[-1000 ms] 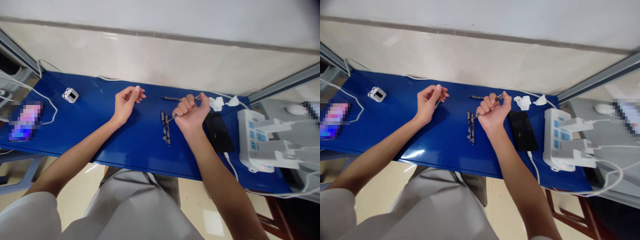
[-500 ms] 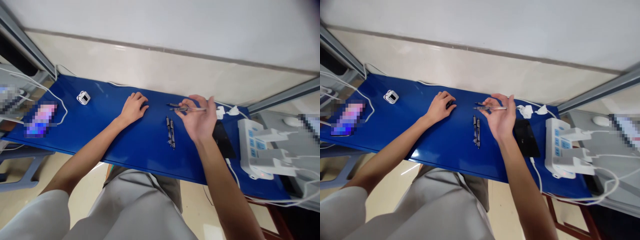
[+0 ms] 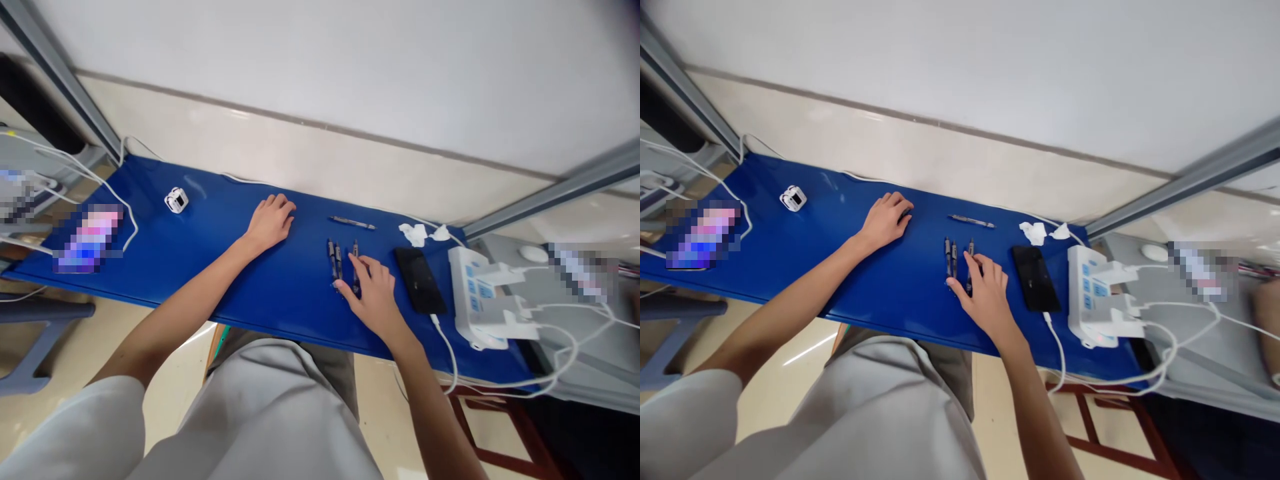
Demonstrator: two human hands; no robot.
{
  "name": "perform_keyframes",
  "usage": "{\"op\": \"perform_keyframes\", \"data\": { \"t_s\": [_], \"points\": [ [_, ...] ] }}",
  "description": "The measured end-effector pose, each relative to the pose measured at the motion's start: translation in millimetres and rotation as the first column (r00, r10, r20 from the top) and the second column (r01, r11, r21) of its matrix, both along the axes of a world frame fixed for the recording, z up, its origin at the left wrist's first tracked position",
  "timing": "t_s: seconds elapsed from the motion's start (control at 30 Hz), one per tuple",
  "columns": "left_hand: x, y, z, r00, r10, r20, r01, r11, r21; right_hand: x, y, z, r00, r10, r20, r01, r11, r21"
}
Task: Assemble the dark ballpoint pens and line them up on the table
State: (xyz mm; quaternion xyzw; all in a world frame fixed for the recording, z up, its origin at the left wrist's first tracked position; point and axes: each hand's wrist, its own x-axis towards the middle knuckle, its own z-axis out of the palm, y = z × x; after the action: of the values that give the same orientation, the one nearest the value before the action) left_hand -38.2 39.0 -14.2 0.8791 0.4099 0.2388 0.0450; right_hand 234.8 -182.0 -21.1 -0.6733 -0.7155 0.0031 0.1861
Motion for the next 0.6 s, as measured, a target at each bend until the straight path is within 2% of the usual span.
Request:
{"op": "perform_keyframes", "data": {
  "t_s": [0.17, 0.27, 0.33, 0.43, 0.53, 0.6],
  "points": [
    [-0.7, 3.4, -3.3, 1.000, 0.004, 0.005, -0.004, 1.000, 0.013, -5.5, 4.0, 11.7, 0.999, 0.030, 0.015, -0.030, 0.999, -0.020],
    [-0.8, 3.6, -4.3, 1.000, 0.009, 0.012, -0.009, 1.000, 0.010, 1.3, 19.9, 22.1, 0.998, 0.051, -0.029, -0.051, 0.999, -0.002],
    [-0.8, 2.7, -3.7, 1.000, 0.007, 0.004, -0.007, 1.000, 0.008, 14.0, 41.3, 24.7, 0.996, 0.051, -0.066, -0.048, 0.997, 0.052],
    [-1.1, 0.8, -0.7, 1.000, -0.008, -0.025, 0.008, 1.000, 0.012, 40.5, 83.2, 19.4, 0.991, 0.092, -0.092, -0.080, 0.989, 0.126],
    [-1.6, -0.8, 3.8, 0.999, -0.014, -0.043, 0.015, 1.000, 0.020, 62.0, 119.3, 8.0, 0.998, 0.066, 0.008, -0.066, 0.994, 0.089],
    [-1.7, -2.2, 7.1, 0.999, -0.014, -0.043, 0.015, 0.999, 0.029, 68.3, 133.6, 1.7, 0.998, 0.029, 0.050, -0.032, 0.997, 0.066]
  ]
}}
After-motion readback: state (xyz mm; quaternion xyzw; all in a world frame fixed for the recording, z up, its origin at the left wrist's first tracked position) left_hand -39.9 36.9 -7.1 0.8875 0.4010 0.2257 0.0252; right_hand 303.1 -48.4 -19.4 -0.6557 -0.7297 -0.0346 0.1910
